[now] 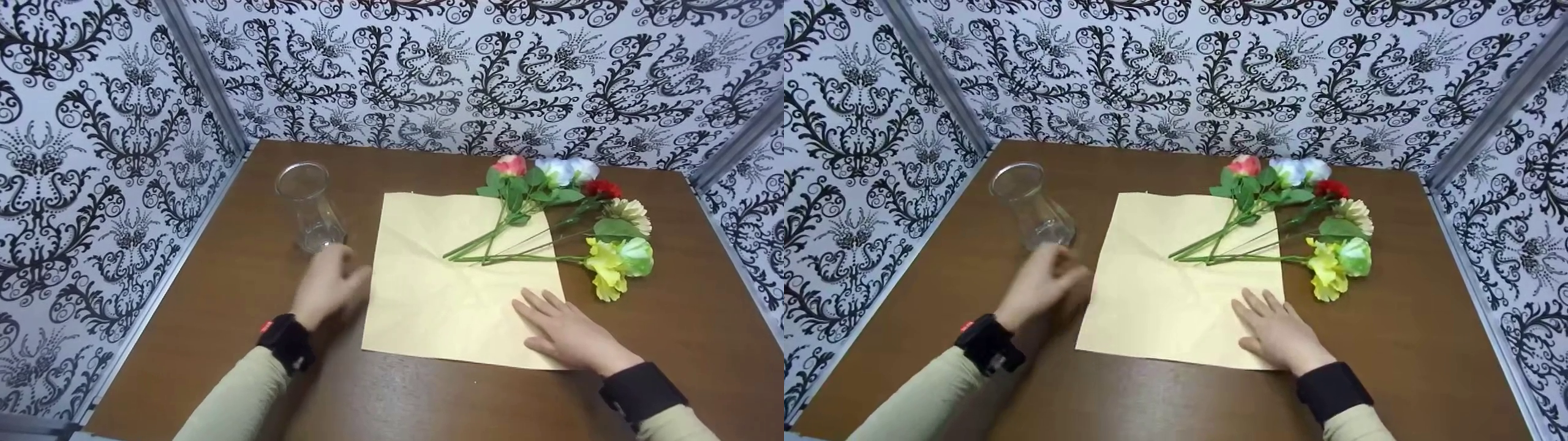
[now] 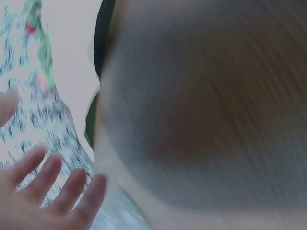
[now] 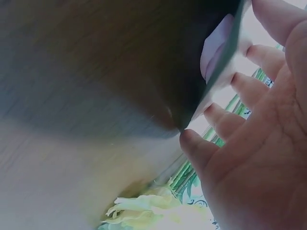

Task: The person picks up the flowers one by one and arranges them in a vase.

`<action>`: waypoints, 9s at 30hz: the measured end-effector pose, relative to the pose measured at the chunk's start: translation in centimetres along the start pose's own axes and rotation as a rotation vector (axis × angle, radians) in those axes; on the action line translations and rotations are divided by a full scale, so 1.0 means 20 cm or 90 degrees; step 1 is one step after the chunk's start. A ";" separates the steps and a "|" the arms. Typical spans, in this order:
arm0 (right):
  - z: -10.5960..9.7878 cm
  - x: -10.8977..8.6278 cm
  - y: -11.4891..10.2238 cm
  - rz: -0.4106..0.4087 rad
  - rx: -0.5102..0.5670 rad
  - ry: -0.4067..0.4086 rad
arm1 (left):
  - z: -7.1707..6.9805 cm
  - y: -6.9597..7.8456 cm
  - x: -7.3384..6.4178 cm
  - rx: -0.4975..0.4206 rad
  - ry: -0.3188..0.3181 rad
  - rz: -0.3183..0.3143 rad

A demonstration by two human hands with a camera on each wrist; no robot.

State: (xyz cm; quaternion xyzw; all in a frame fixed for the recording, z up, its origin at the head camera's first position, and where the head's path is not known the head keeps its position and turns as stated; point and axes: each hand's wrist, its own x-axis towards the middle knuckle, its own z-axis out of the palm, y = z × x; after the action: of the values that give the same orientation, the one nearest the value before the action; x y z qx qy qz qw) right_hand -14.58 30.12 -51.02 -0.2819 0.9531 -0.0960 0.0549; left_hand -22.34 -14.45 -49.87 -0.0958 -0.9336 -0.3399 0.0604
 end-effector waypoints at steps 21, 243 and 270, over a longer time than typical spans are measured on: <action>-0.01 -0.04 -0.01 0.001 0.013 0.005 | -0.24 -0.19 0.29 -0.265 0.163 -0.116; -0.83 0.52 -0.31 -0.033 1.166 0.807 | -0.04 0.12 0.18 -0.125 0.021 -0.161; -0.70 0.72 -0.56 -0.006 0.899 0.628 | -0.04 0.11 0.17 -0.120 0.031 -0.151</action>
State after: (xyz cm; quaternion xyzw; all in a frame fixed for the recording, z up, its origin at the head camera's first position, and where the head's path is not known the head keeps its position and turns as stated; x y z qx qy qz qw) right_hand -22.94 15.15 -35.72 -0.1114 0.5838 -0.7782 -0.2031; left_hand -25.14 -12.85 -47.22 0.0180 -0.9006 -0.4330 0.0331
